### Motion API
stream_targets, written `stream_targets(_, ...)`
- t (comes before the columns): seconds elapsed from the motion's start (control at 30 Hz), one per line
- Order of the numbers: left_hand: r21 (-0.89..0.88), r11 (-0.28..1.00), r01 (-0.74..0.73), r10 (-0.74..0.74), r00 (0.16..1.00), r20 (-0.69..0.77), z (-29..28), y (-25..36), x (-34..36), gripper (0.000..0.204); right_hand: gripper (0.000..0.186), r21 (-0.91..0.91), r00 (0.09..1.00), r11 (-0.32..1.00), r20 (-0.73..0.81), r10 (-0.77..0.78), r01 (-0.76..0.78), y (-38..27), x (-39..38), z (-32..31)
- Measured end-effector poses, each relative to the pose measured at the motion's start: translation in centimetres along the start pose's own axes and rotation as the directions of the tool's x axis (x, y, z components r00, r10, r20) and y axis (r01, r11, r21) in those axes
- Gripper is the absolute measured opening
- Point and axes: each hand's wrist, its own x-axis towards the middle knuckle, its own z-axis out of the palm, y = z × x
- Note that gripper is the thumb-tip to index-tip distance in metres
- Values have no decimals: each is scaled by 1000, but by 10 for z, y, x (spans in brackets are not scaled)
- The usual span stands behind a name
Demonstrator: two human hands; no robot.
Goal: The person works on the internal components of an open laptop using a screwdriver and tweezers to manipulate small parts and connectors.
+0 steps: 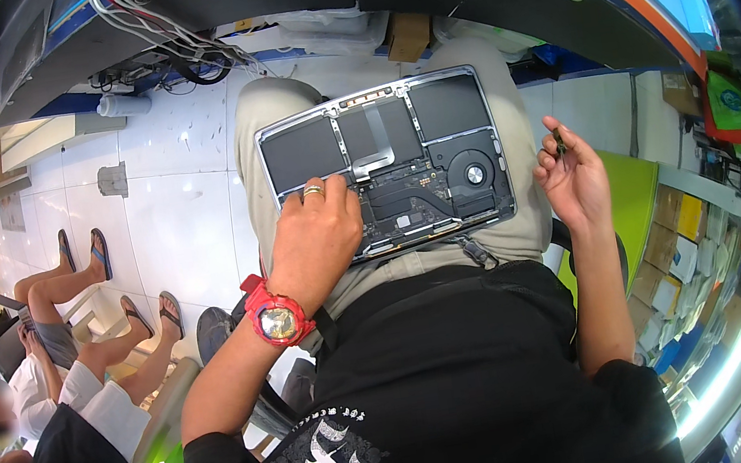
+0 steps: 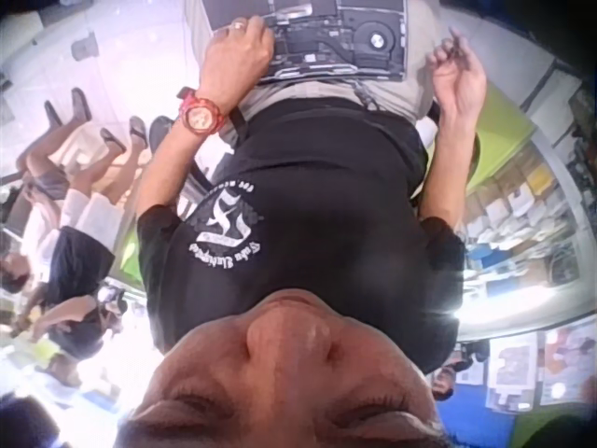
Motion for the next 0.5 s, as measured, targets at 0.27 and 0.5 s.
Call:
stream_targets(0.27,-121,992,30,-24,998,51,-7,-1,4,6,36,15,999,999,19,-33,33,5,1,-6)
stream_targets(0.5,-102,994,47,-38,996,87,-6,-1,4,6,46,-539,859,673,240,-453,506,-75,-19,50)
